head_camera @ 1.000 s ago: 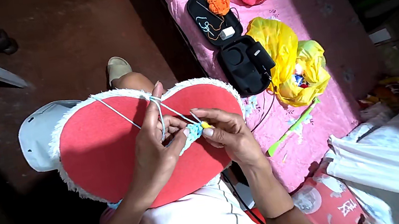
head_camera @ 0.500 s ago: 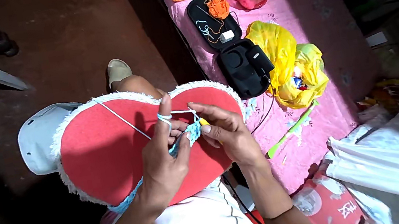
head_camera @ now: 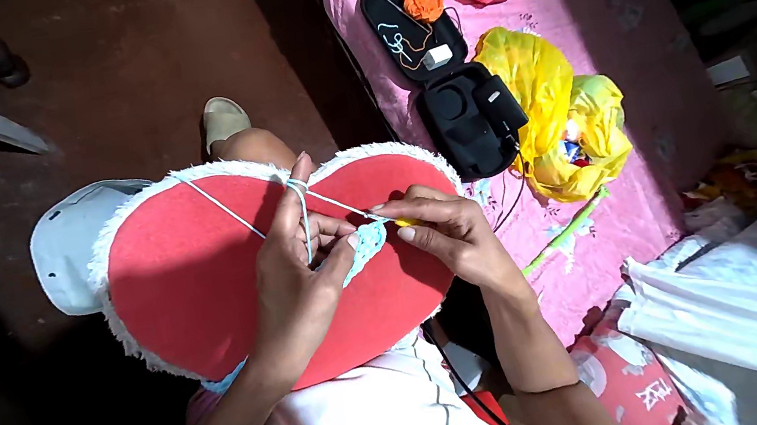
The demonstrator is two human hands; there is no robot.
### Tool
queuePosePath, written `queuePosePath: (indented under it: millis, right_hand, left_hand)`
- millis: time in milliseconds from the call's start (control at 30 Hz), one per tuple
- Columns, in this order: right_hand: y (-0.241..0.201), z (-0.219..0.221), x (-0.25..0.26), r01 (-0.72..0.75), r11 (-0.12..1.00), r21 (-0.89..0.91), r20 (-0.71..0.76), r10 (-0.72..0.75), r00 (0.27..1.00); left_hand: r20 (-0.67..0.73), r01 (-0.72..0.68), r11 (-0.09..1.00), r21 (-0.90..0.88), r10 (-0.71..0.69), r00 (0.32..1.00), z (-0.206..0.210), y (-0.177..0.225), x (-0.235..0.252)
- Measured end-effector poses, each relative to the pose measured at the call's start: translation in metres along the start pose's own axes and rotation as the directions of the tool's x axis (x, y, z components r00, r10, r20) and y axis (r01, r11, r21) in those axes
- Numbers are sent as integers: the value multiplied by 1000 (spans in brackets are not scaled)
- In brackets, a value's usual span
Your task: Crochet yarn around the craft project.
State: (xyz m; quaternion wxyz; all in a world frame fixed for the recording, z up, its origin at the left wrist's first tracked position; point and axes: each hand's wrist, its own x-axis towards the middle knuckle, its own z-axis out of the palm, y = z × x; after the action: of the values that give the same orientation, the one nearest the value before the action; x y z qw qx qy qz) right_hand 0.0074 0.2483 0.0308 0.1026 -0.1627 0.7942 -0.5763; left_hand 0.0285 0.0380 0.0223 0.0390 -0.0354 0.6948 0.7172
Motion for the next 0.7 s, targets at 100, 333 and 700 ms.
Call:
queuePosePath:
  millis: [100, 333, 700]
  right_hand:
    - [8, -9, 1, 58, 993, -101, 66, -52, 997]
    - [13, -11, 0, 239, 896, -375, 117, -210, 971]
    - [10, 3, -10, 275, 738, -617, 67, -298, 952]
  left_hand:
    - [-10, 18, 997, 77, -17, 1000, 2, 0, 2]
    - [-12, 18, 989, 149, -17, 1000, 3, 0, 4]
    - [-16, 10, 945, 327, -5, 1000, 10, 1, 1]
